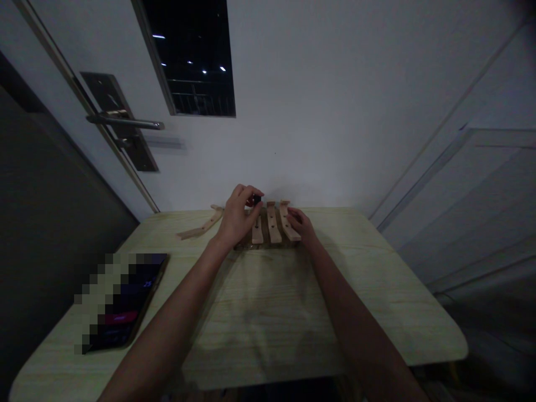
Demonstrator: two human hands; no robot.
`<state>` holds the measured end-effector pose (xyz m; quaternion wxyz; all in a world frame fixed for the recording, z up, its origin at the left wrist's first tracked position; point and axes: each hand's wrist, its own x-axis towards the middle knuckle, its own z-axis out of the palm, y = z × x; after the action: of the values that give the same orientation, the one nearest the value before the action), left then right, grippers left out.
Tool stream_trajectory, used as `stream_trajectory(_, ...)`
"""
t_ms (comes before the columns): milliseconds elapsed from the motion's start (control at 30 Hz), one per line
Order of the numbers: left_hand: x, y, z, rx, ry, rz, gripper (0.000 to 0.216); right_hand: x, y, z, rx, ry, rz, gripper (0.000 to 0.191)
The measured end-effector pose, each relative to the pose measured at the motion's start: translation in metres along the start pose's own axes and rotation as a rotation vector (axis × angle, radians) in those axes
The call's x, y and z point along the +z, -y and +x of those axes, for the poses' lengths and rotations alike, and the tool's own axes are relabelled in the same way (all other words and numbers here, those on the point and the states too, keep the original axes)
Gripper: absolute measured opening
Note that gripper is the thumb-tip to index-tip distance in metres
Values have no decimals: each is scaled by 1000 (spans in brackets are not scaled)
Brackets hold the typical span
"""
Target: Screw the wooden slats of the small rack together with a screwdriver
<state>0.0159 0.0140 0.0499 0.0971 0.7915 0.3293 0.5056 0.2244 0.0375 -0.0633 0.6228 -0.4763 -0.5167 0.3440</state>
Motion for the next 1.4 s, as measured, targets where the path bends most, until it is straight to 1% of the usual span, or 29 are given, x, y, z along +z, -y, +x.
stream_trajectory(133,0,-1,-1,32,24,-18,27,0,-1,1,-3,-11,-7,44)
stream_trajectory(300,3,1,-1,-5,6,-23,15,1,0,0,-2,-4,-13,44)
stream_trajectory(467,3,4,-1,-44,18,-38,18,0,-1,0,-14,-5,-25,44)
stream_trajectory(533,3,3,-1,-51,24,-60,19,0,-2,0,-6,-10,-35,45)
stream_trajectory(633,1,-1,-2,-47,37,-80,25,-1,-1,0,-12,-16,-54,46)
stream_trajectory(833,-2,-3,-3,-70,81,-56,29,0,3,-1,-18,-4,-40,45)
stream_trajectory(933,-2,-2,-2,-25,58,-82,29,0,3,-1,-11,-5,-36,44)
stream_trajectory(1000,-2,-2,-1,13,35,-79,25,0,4,-1,0,-7,-32,45)
stream_trajectory(1067,-2,-2,0,13,19,-46,18,0,4,-1,8,-1,-29,46)
stream_trajectory(1167,-1,-1,1,5,-22,13,16,-1,5,-2,6,9,-21,46)
stream_trajectory(1300,0,2,1,2,-19,3,19,-1,4,-2,-4,9,-32,45)
stream_trajectory(1400,-1,3,0,11,8,-26,29,-1,2,-1,5,-1,-40,45)
